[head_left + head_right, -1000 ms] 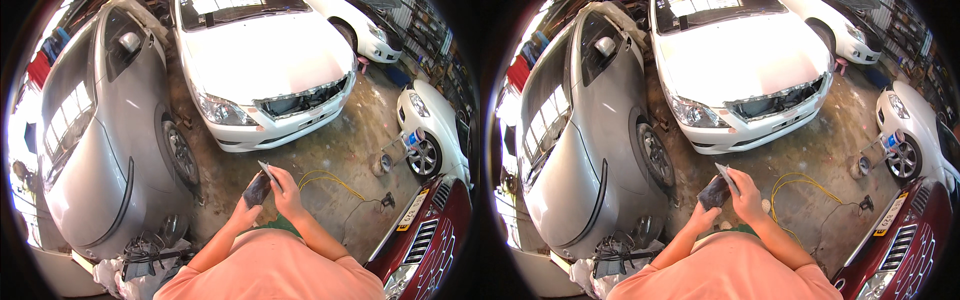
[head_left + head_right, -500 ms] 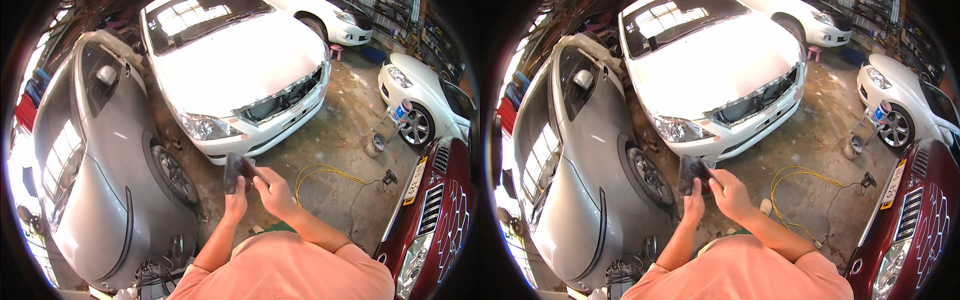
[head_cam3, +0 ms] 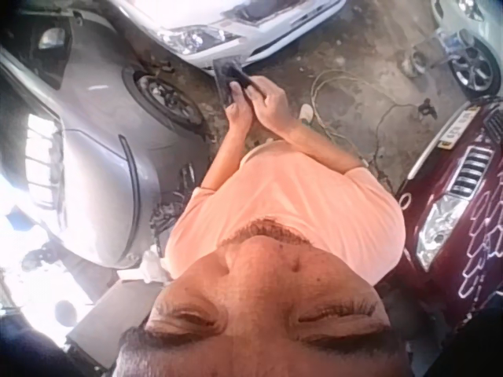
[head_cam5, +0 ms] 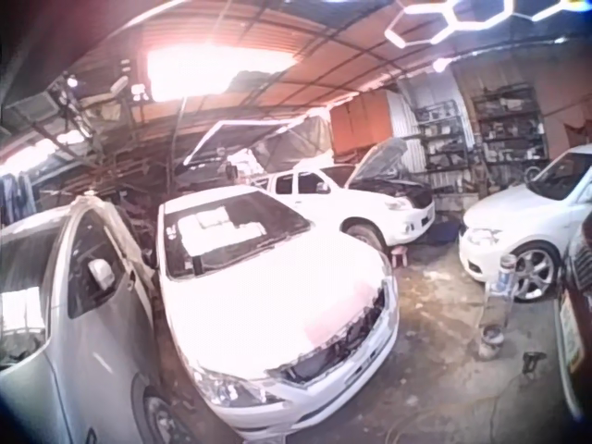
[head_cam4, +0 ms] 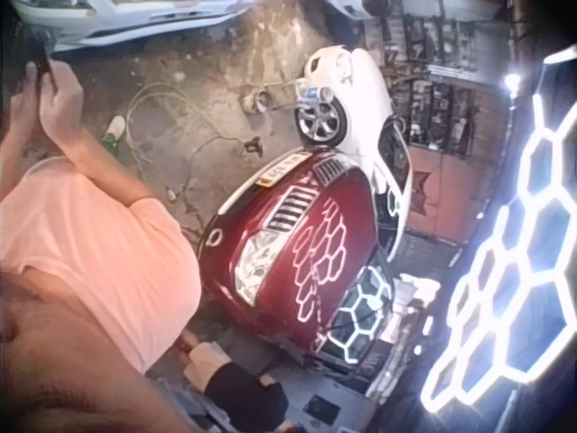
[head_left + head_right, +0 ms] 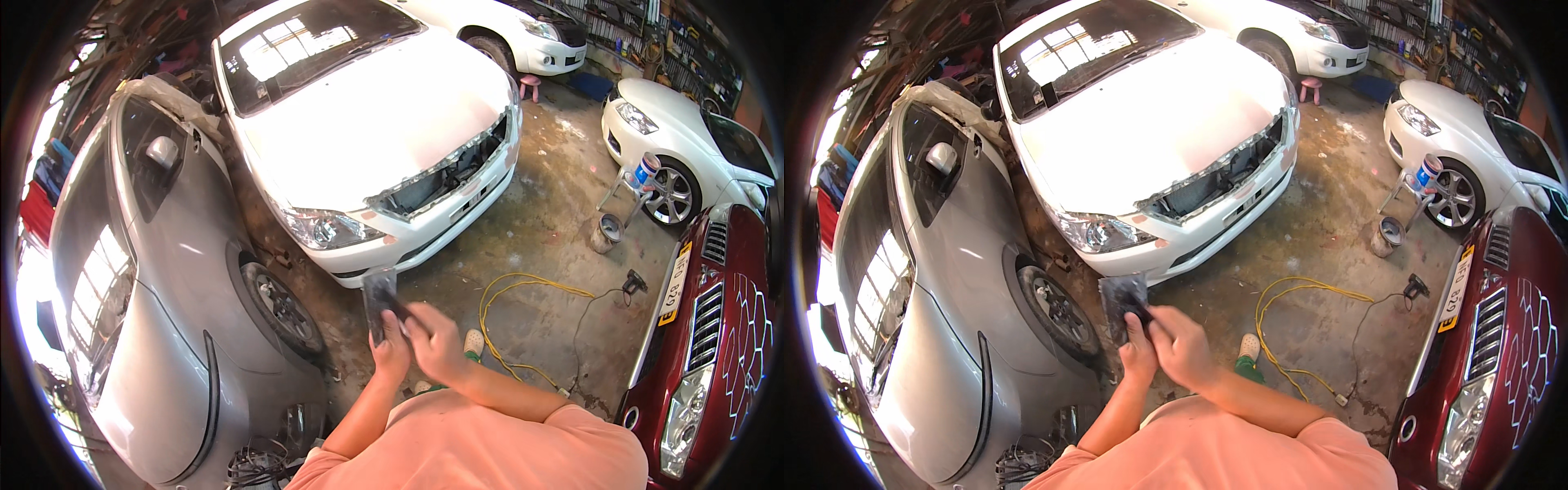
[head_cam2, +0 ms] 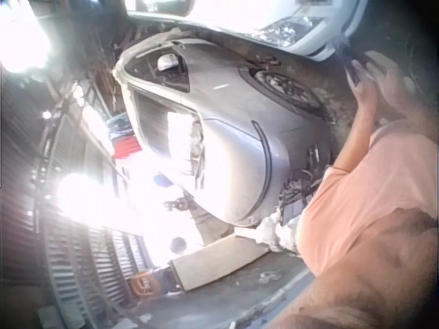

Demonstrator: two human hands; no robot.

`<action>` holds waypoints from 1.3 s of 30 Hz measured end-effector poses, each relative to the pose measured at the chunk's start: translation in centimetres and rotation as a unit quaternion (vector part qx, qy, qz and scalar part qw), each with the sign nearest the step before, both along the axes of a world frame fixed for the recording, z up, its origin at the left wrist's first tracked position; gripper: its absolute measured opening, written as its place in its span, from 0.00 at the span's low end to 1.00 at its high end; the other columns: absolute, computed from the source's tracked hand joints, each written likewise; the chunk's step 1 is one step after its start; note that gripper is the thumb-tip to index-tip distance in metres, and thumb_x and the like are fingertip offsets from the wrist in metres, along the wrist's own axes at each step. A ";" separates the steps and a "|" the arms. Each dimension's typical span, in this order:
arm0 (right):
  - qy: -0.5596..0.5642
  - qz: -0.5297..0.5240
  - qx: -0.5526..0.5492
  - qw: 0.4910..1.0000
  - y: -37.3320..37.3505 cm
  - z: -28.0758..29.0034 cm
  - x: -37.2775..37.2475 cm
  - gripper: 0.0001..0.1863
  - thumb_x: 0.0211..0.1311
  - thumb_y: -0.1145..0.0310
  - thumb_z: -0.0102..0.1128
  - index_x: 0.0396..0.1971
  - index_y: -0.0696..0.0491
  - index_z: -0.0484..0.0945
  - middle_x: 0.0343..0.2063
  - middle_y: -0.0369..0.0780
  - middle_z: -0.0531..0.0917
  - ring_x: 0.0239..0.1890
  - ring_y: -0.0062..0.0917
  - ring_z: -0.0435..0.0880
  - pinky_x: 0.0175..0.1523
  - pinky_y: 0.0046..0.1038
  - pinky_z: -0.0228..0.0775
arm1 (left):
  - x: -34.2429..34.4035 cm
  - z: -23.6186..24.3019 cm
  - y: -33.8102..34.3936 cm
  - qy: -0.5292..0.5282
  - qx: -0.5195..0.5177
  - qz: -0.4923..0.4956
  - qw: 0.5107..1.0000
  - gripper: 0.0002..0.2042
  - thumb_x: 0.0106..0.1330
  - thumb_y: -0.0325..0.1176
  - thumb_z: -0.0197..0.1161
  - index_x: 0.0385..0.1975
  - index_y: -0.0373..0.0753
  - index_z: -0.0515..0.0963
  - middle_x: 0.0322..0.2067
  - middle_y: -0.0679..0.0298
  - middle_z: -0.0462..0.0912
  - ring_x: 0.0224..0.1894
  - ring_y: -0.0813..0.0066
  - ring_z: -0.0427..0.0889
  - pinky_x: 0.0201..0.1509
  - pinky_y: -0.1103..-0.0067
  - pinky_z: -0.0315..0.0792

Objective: The person holds sandpaper pieces and uses one to sand the white bumper area of a car by hand. The person compares two pieces of sandpaper and touches the sanded surface with their hand.

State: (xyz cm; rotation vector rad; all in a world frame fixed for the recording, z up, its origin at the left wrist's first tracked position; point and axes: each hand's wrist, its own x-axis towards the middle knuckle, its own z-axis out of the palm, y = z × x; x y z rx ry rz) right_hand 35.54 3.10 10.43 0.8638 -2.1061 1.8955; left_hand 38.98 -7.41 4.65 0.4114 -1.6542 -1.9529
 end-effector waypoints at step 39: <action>0.172 0.078 -0.002 0.982 1.4 -1.2 -0.2 0.22 0.67 0.79 0.56 0.61 0.60 0.72 0.62 0.51 0.72 0.61 0.44 0.76 0.64 0.35 0.70 | -1.4 6.6 -3.0 0.166 0.435 -0.069 0.883 0.24 0.80 0.51 0.42 0.65 0.42 0.67 0.63 0.65 0.74 0.65 0.67 0.70 0.71 0.67 0.60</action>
